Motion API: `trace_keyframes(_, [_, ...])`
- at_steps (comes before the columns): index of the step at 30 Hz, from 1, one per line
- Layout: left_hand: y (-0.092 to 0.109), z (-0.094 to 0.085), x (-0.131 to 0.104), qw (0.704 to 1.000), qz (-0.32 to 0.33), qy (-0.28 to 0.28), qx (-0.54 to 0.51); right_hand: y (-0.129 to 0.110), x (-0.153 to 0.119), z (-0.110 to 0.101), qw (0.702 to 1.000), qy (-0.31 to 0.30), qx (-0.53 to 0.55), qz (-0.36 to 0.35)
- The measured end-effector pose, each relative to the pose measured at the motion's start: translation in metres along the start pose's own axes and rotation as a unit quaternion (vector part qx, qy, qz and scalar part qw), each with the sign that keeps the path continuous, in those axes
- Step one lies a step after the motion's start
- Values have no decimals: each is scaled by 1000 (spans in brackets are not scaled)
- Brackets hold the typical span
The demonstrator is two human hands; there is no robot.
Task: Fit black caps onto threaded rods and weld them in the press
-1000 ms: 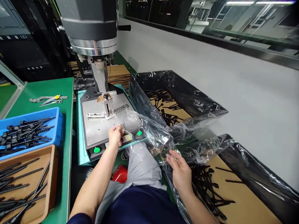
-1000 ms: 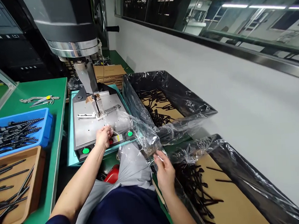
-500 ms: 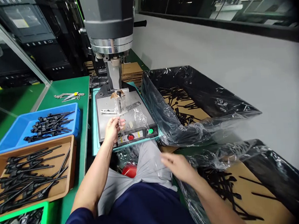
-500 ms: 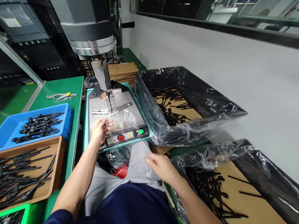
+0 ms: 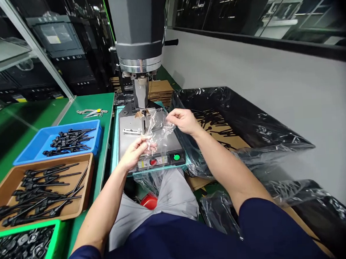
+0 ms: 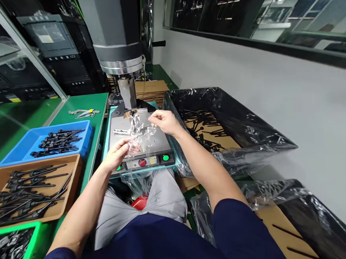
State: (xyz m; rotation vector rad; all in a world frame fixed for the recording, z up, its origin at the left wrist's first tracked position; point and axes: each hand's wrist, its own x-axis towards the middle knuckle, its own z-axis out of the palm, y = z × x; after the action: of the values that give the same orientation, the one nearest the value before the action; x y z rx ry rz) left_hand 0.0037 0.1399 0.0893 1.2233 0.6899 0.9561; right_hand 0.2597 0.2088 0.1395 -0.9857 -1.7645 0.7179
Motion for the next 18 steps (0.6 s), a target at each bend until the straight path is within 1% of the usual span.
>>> trace_keyframes(2, [-9,-7,-5,999,-30,-3,25,-9,0,-11,998,49,-41,-9])
trace_keyframes(5, [-24,-10,-9,994,-72,-4,82,-21,-2,-26,991,78,-105,0])
trace_keyframes(7, [-31,-9,-9,992,-76,5,105,-25,-3,-33,989,95,-114,21])
trace_keyframes(9, [-35,-8,-9,992,-63,31,100,-26,-6,-41,987,112,-109,47])
trace_keyframes(11, [-35,-9,-10,993,-50,69,79,-27,-10,-51,981,124,-134,60])
trace_keyframes(13, [-30,-12,-13,992,-55,93,62,-28,-13,-63,972,127,-190,49])
trace_keyframes(14, [-27,-13,-14,992,-65,91,58,-29,-14,-69,967,124,-218,38])
trace_keyframes(16, [-20,-16,-16,992,-87,70,56,-31,-15,-78,960,115,-253,25])
trace_keyframes(18, [-11,-19,-14,992,-100,48,55,-33,-14,-82,960,102,-257,37])
